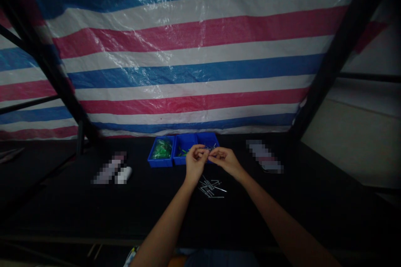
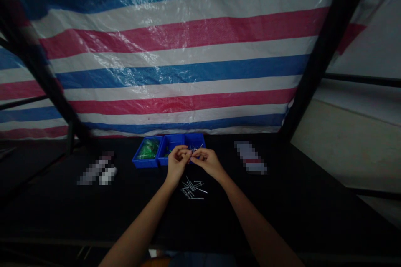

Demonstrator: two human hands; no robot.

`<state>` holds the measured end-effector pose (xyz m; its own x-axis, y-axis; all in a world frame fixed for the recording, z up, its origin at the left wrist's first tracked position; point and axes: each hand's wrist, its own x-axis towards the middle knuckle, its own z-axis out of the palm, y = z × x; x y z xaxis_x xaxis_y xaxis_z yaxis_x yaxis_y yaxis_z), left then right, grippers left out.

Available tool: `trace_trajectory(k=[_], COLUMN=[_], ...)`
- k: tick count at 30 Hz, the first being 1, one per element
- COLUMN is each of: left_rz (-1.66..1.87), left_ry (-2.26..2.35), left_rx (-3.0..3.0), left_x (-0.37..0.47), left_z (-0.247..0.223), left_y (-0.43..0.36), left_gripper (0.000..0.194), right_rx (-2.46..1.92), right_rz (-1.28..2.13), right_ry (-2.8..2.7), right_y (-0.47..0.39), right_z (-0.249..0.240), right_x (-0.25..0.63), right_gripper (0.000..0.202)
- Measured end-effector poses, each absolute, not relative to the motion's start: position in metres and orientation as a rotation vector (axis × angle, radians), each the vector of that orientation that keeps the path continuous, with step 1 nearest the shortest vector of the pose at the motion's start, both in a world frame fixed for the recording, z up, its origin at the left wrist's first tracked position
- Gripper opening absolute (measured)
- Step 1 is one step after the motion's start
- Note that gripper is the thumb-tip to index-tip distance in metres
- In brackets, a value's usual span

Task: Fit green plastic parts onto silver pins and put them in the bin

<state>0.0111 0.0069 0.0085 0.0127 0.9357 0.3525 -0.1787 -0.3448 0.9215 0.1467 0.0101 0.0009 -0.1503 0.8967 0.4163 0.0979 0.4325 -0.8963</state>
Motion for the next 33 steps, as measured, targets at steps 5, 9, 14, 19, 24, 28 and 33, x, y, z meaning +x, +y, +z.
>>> trace_trajectory(k=[5,9,14,19,24,28,33], left_rz=[1.494,1.489,1.512,1.483,1.429,1.379,1.362], left_ry=[0.848,0.863,0.916,0.907,0.89,0.898,0.908], left_rx=[1.327,1.358,1.458,1.519,1.56,1.622,1.701], left_x=[0.012,0.012,0.012,0.014,0.015,0.016,0.016], left_z=[0.011,0.01,0.009,0.009,0.007,0.005,0.005], left_y=[0.005,0.005,0.005,0.003,0.003,0.001,-0.001], left_gripper=[0.03,0.029,0.029,0.029,0.031,0.032,0.031], right_rx=[-0.941,-0.957,-0.968,-0.967,-0.934,-0.904,-0.9], right_rz=[0.848,0.832,0.823,0.887,1.007,1.032,1.057], right_ry=[-1.546,-1.522,-1.483,-1.411,-1.356,-1.314,-1.272], right_y=[0.012,0.016,0.017,0.015,0.014,0.012,0.01], right_z=[0.0,-0.003,-0.003,0.002,0.005,0.007,0.009], right_x=[0.147,0.148,0.15,0.152,0.154,0.155,0.156], right_gripper=[0.019,0.025,0.025,0.025,0.025,0.023,0.025])
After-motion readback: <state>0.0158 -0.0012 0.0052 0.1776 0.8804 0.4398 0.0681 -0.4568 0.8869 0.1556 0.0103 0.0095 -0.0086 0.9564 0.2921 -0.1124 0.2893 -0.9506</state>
